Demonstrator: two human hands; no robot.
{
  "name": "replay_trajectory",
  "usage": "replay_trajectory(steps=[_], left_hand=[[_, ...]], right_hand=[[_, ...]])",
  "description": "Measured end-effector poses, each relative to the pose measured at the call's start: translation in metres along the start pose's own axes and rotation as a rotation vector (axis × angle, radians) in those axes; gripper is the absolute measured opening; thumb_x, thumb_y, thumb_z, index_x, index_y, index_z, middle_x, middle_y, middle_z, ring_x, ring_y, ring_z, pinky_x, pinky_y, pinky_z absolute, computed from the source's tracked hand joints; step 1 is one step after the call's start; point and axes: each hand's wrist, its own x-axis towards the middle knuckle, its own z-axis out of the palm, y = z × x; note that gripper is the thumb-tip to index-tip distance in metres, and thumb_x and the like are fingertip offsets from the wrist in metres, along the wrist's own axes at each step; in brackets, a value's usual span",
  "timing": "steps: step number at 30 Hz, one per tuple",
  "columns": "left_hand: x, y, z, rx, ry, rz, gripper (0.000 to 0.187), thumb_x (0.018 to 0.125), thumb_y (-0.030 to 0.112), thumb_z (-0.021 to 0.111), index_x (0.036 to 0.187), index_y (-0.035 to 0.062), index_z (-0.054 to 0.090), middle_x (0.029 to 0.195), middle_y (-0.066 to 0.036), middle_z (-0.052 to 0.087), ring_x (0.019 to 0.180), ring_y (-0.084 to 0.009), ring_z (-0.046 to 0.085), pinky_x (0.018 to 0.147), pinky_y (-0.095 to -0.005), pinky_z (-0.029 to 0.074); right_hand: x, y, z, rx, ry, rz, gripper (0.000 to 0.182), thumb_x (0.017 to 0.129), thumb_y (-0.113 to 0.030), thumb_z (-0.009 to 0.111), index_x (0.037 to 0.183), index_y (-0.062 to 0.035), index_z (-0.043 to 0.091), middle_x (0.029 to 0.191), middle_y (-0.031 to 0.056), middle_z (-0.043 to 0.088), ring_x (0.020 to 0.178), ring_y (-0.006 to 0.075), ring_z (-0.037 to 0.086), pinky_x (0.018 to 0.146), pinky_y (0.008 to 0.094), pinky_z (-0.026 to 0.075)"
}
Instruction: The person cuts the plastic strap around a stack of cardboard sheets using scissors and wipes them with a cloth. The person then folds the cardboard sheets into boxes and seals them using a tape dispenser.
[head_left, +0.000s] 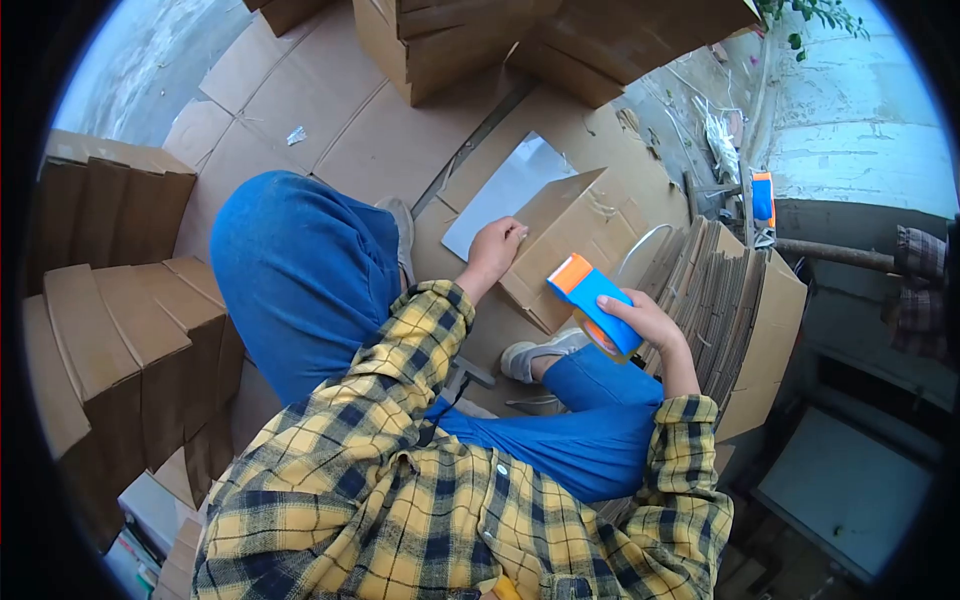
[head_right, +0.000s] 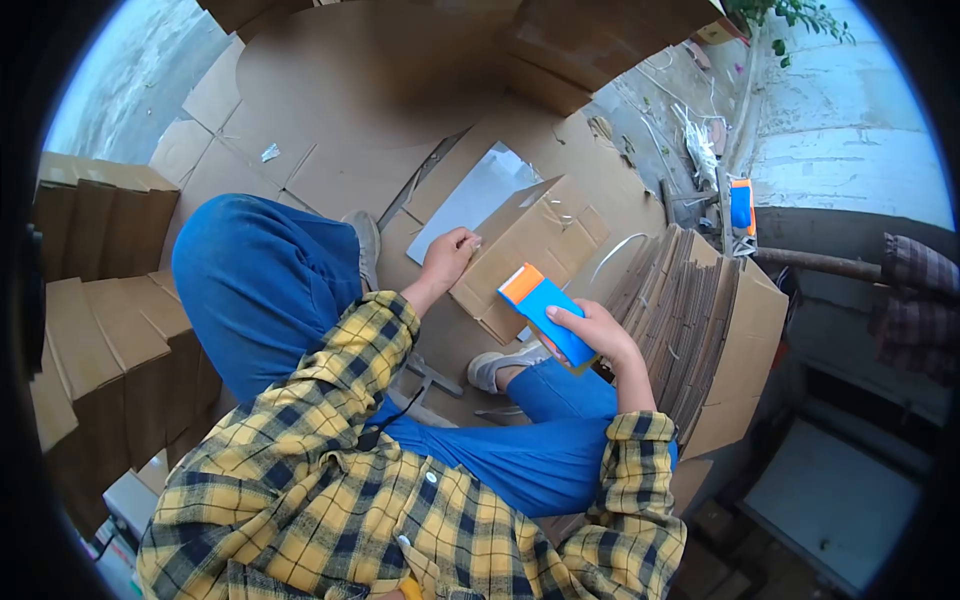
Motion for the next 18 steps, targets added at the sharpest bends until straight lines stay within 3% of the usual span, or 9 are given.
replay_trajectory(steps=[2, 5, 9, 10, 11, 12, 14, 16, 18], left_hand=[[-0.002, 0.005, -0.003, 0.107, -0.05, -0.21, 0.027, 0.086, 0.028, 0.062, 0.104, 0.0076, 0.06, 0.075, -0.013, 0.063, 0.071, -0.0215, 0.06, 0.068, -0.0337, 0.047], [0.0, -0.032, 0.01, 0.289, 0.053, -0.284, 0.033, 0.086, 0.032, 0.061, 0.108, 0.0079, 0.057, 0.087, -0.017, 0.063, 0.082, -0.0286, 0.061, 0.075, -0.039, 0.048], [-0.011, 0.017, -0.006, 0.314, 0.191, -0.249, 0.031, 0.089, 0.03, 0.055, 0.109, 0.0063, 0.056, 0.105, -0.019, 0.06, 0.097, -0.0344, 0.057, 0.084, -0.0428, 0.046], [-0.016, 0.04, -0.012, 0.387, 0.103, -0.026, 0.031, 0.091, 0.028, 0.053, 0.112, 0.0059, 0.055, 0.11, -0.019, 0.058, 0.101, -0.035, 0.055, 0.085, -0.043, 0.045], [-0.022, 0.053, -0.013, 0.459, 0.012, 0.197, 0.031, 0.092, 0.026, 0.05, 0.115, 0.0056, 0.054, 0.115, -0.018, 0.057, 0.105, -0.0357, 0.054, 0.087, -0.0432, 0.044], [-0.03, 0.055, -0.007, 0.47, 0.009, 0.203, 0.031, 0.092, 0.026, 0.05, 0.115, 0.0056, 0.054, 0.115, -0.018, 0.057, 0.105, -0.0357, 0.054, 0.087, -0.0432, 0.044], [-0.045, 0.059, 0.007, 0.442, 0.033, 0.252, 0.032, 0.094, 0.025, 0.047, 0.12, 0.0063, 0.052, 0.119, -0.017, 0.056, 0.11, -0.036, 0.051, 0.09, -0.0438, 0.043], [-0.042, 0.066, 0.005, 0.47, -0.003, 0.193, 0.037, 0.095, 0.03, 0.044, 0.12, 0.0043, 0.052, 0.115, -0.019, 0.058, 0.108, -0.0372, 0.053, 0.088, -0.045, 0.043], [-0.039, 0.072, 0.001, 0.477, -0.175, -0.071, 0.041, 0.096, 0.034, 0.04, 0.12, 0.0034, 0.051, 0.112, -0.02, 0.059, 0.104, -0.038, 0.055, 0.086, -0.0456, 0.044]], right_hand=[[0.005, 0.004, 0.0, -0.003, 0.009, -0.026, 0.05, 0.085, -0.043, 0.062, 0.101, 0.0047, 0.057, 0.075, 0.0103, 0.064, 0.06, 0.0136, 0.061, 0.056, 0.0253, 0.05], [0.002, 0.003, -0.001, 0.003, 0.025, -0.022, 0.051, 0.085, -0.043, 0.062, 0.101, 0.005, 0.057, 0.074, 0.01, 0.064, 0.059, 0.0135, 0.061, 0.055, 0.0254, 0.05], [0.003, 0.003, 0.001, 0.029, 0.026, -0.002, 0.051, 0.085, -0.043, 0.062, 0.102, 0.0052, 0.057, 0.074, 0.0096, 0.064, 0.058, 0.0132, 0.061, 0.054, 0.0253, 0.049], [0.003, 0.004, 0.0, 0.039, 0.029, -0.007, 0.051, 0.085, -0.043, 0.062, 0.102, 0.0052, 0.057, 0.074, 0.0096, 0.064, 0.058, 0.0132, 0.061, 0.054, 0.0253, 0.049], [0.003, 0.003, -0.002, 0.027, -0.008, 0.031, 0.056, 0.084, -0.046, 0.062, 0.107, 0.0044, 0.058, 0.084, 0.01, 0.064, 0.07, 0.0139, 0.06, 0.065, 0.0264, 0.049], [0.002, 0.003, -0.003, 0.014, -0.047, 0.067, 0.061, 0.083, -0.05, 0.061, 0.112, 0.0036, 0.059, 0.095, 0.0103, 0.064, 0.082, 0.0145, 0.06, 0.075, 0.0275, 0.049], [0.001, 0.005, -0.002, -0.004, -0.011, 0.032, 0.062, 0.083, -0.051, 0.061, 0.111, 0.0036, 0.059, 0.094, 0.0103, 0.064, 0.082, 0.0147, 0.06, 0.075, 0.0275, 0.049], [0.0, 0.013, -0.003, -0.015, 0.032, 0.014, 0.062, 0.083, -0.052, 0.061, 0.111, 0.0036, 0.059, 0.094, 0.0103, 0.064, 0.081, 0.015, 0.06, 0.075, 0.0275, 0.049], [0.006, 0.02, -0.006, -0.002, 0.008, -0.038, 0.056, 0.083, -0.048, 0.062, 0.103, 0.004, 0.059, 0.084, 0.0107, 0.065, 0.074, 0.0152, 0.061, 0.067, 0.0282, 0.05]])
